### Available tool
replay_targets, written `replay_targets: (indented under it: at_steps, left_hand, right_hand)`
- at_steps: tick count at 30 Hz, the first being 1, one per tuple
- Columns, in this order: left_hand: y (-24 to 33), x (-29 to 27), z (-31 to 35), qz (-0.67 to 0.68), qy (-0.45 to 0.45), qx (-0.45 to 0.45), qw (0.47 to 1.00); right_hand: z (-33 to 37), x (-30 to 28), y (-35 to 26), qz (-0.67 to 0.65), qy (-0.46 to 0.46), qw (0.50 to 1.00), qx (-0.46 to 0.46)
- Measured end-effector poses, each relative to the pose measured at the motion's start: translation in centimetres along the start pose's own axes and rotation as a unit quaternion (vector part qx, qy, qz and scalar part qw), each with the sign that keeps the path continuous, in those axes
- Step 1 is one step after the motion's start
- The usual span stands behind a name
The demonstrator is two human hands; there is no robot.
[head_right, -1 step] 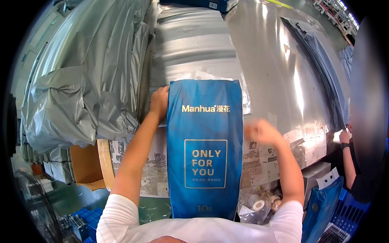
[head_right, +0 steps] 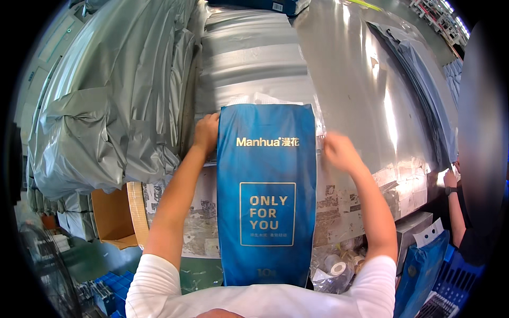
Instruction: The person places blue packages into grey shipping bags, seals them, and stacks them on a table. The person also moves a blue crate to the side.
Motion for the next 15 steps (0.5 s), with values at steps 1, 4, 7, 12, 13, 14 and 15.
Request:
replay_targets:
  at_steps: [1,4,7,12,13,14,15]
  left_hand:
    - [-0.6,0.5,-0.2,0.002,-0.013,-0.011,1.0]
    - [-0.3,0.4,-2.6,0.016,-0.043,-0.055,0.997]
    - [-2.2,-1.0,-2.7,0.062,-0.039,-0.173,0.982]
    - [-0.7,-7.7,-1.1,0.24,0.273,-0.073,0.929]
    - [0.9,-8.8,0.4,0.225,0.256,-0.04,0.939]
    - [1.3,-8.7,2.4,0.236,0.215,-0.031,0.947]
    - [1.1,-7.7,3.7,0.246,0.174,-0.024,0.953]
  right_hand:
    - [-3.2,-3.2,0.2,0.138,0.088,0.986,-0.014]
    - [-12.9,-3.4,8.5,0.069,0.039,0.995,0.055]
    - [-14.9,-2.0,0.1,0.41,0.139,0.901,-0.029]
    - [-10.3,-4.7,-2.0,0.144,0.39,0.907,-0.068]
    - [-8.0,-4.2,-2.0,0.122,0.423,0.887,-0.141]
    - [-6.3,-3.9,-2.5,0.098,0.452,0.859,-0.22]
    - [-6.5,-3.4,-2.0,0.066,0.444,0.877,-0.171]
Point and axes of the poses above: each hand's wrist, its own z-axis away from the middle knuckle, its own x-axis out of the palm, y = z × x, the point moved 7 cm from there along -z, towards the middle knuckle
